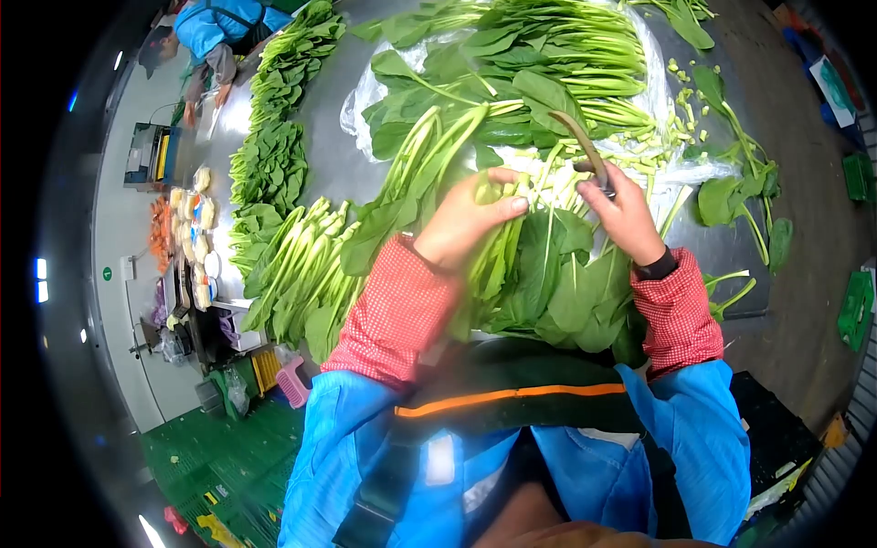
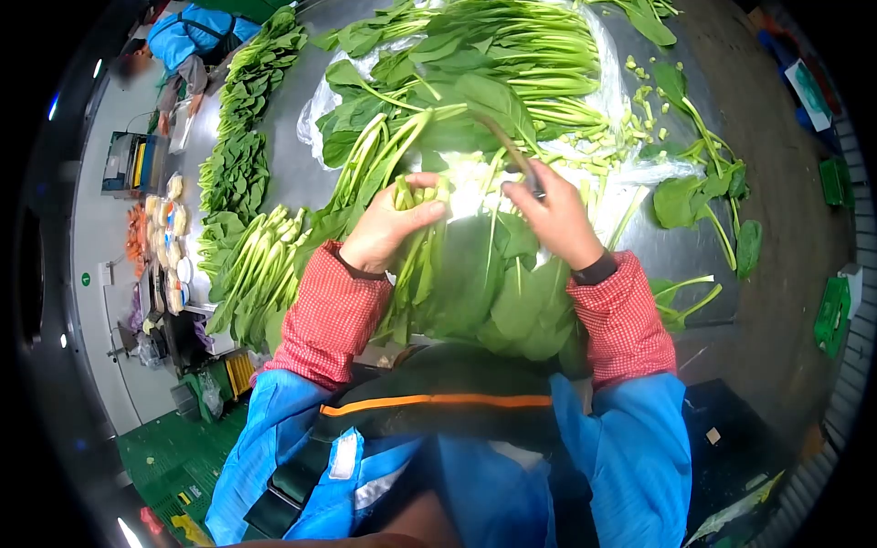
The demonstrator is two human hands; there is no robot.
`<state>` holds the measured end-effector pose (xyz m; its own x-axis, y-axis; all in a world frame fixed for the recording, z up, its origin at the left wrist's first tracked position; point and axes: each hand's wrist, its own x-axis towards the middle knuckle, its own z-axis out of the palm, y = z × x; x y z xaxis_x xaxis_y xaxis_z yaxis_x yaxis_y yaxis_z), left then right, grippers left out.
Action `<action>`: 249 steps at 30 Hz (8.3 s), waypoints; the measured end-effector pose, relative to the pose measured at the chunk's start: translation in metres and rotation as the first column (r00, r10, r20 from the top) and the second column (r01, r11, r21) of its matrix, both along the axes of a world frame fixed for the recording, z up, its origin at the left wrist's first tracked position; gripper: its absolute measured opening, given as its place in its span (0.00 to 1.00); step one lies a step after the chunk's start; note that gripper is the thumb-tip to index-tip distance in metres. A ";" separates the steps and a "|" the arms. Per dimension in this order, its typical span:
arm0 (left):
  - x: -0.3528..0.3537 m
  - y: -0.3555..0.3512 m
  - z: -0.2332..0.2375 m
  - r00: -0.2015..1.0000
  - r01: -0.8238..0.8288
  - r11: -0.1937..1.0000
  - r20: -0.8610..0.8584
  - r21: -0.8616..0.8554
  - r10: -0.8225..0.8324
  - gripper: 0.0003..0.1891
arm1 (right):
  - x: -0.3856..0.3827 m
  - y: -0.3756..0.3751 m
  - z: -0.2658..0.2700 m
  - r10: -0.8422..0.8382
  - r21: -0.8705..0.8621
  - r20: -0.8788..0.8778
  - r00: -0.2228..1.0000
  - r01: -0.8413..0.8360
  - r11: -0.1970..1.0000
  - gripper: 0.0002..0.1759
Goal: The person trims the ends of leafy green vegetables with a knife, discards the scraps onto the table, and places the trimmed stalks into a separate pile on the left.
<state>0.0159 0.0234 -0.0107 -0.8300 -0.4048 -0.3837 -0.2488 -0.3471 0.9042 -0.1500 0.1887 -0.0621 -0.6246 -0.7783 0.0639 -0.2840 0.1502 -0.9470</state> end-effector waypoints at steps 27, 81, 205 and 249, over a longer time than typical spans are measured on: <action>0.079 -0.053 -0.009 0.957 -0.163 0.677 0.053 -0.718 0.287 0.10 | -0.007 -0.119 0.001 0.403 0.312 -0.606 0.685 -0.261 0.913 0.20; 0.017 -0.040 0.004 1.000 -0.015 0.646 0.001 -0.763 0.024 0.33 | -0.010 -0.041 0.089 0.097 -0.067 -0.244 0.965 -0.116 0.991 0.26; -0.013 -0.017 -0.009 0.994 0.045 0.979 0.111 -0.199 -0.023 0.13 | 0.003 -0.028 0.001 0.075 -0.056 0.251 0.965 -0.063 0.996 0.13; -0.036 0.006 0.017 0.995 -0.006 0.717 -0.076 -0.697 -0.065 0.19 | -0.110 0.048 0.105 0.025 -0.056 0.003 1.000 -0.025 0.998 0.12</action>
